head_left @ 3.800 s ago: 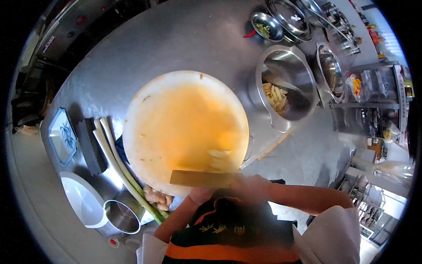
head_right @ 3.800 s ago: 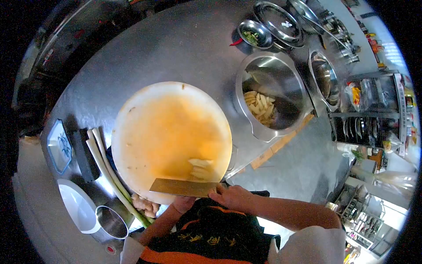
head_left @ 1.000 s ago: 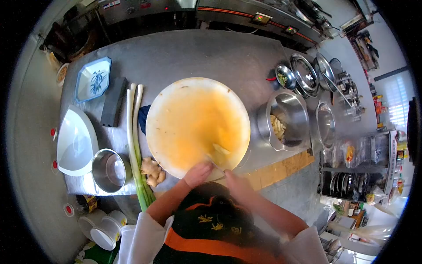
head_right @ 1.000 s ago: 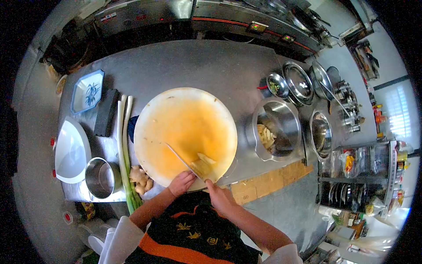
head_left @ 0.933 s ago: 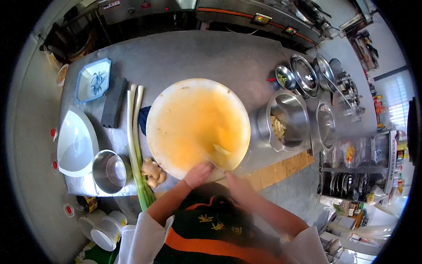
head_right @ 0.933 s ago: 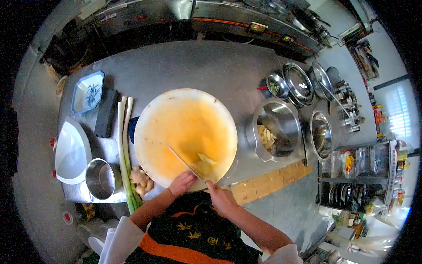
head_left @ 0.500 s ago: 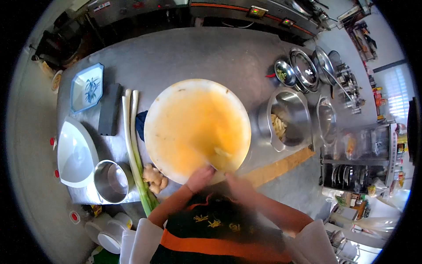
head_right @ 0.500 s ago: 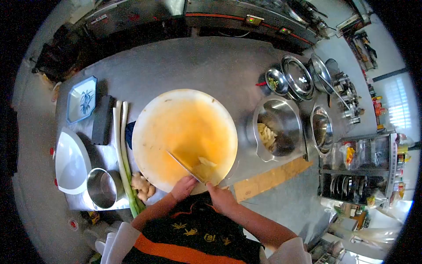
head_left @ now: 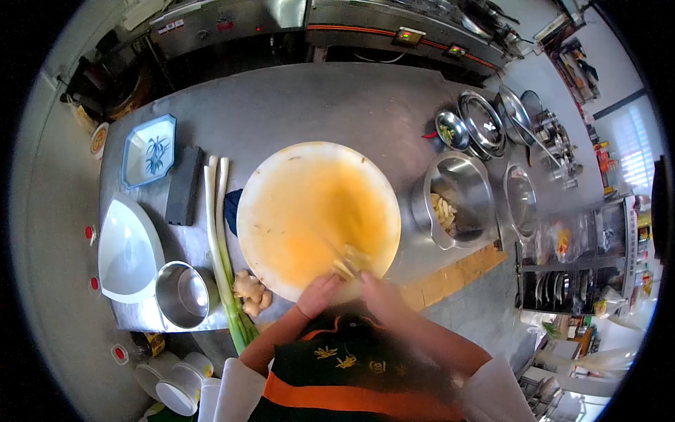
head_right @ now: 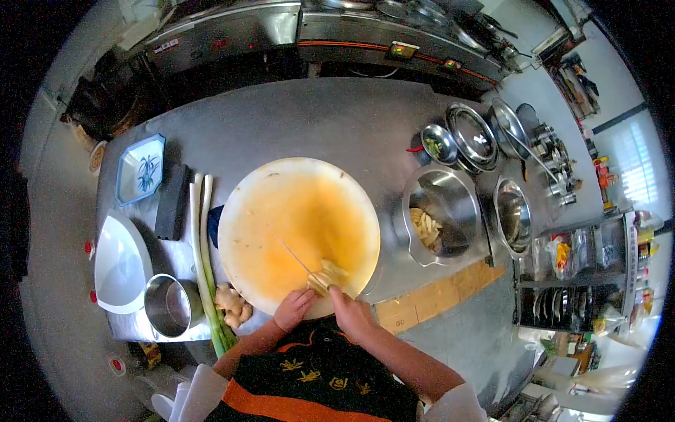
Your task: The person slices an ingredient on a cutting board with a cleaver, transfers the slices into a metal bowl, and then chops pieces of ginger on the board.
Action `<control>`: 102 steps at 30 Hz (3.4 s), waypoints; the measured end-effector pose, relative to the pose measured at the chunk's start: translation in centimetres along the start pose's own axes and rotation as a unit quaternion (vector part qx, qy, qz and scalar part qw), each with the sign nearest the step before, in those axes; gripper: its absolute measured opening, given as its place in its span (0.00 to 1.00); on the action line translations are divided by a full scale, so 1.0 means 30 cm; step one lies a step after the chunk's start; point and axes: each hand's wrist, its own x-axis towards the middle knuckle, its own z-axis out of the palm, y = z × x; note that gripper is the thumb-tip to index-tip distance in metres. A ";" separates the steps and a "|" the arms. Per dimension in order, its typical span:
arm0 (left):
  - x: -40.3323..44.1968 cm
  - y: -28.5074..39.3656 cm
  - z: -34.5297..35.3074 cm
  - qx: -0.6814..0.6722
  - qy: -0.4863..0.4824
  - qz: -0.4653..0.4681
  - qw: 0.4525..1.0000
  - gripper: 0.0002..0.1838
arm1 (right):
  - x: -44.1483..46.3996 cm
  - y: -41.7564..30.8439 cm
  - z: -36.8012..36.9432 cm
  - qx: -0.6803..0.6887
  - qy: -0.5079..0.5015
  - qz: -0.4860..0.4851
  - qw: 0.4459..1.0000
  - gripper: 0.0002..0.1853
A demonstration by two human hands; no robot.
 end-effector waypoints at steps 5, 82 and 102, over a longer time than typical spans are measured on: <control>-0.023 -0.030 0.049 0.045 -0.067 -0.012 0.997 0.21 | -0.063 0.042 0.042 -0.014 0.012 -0.084 0.996 0.18; -0.021 -0.016 0.040 0.090 -0.009 0.030 0.995 0.19 | 0.097 0.038 0.140 0.004 0.090 -0.050 0.995 0.18; -0.025 0.005 0.011 0.086 -0.007 0.003 0.996 0.18 | 0.126 0.005 0.131 -0.093 -0.020 -0.129 0.987 0.13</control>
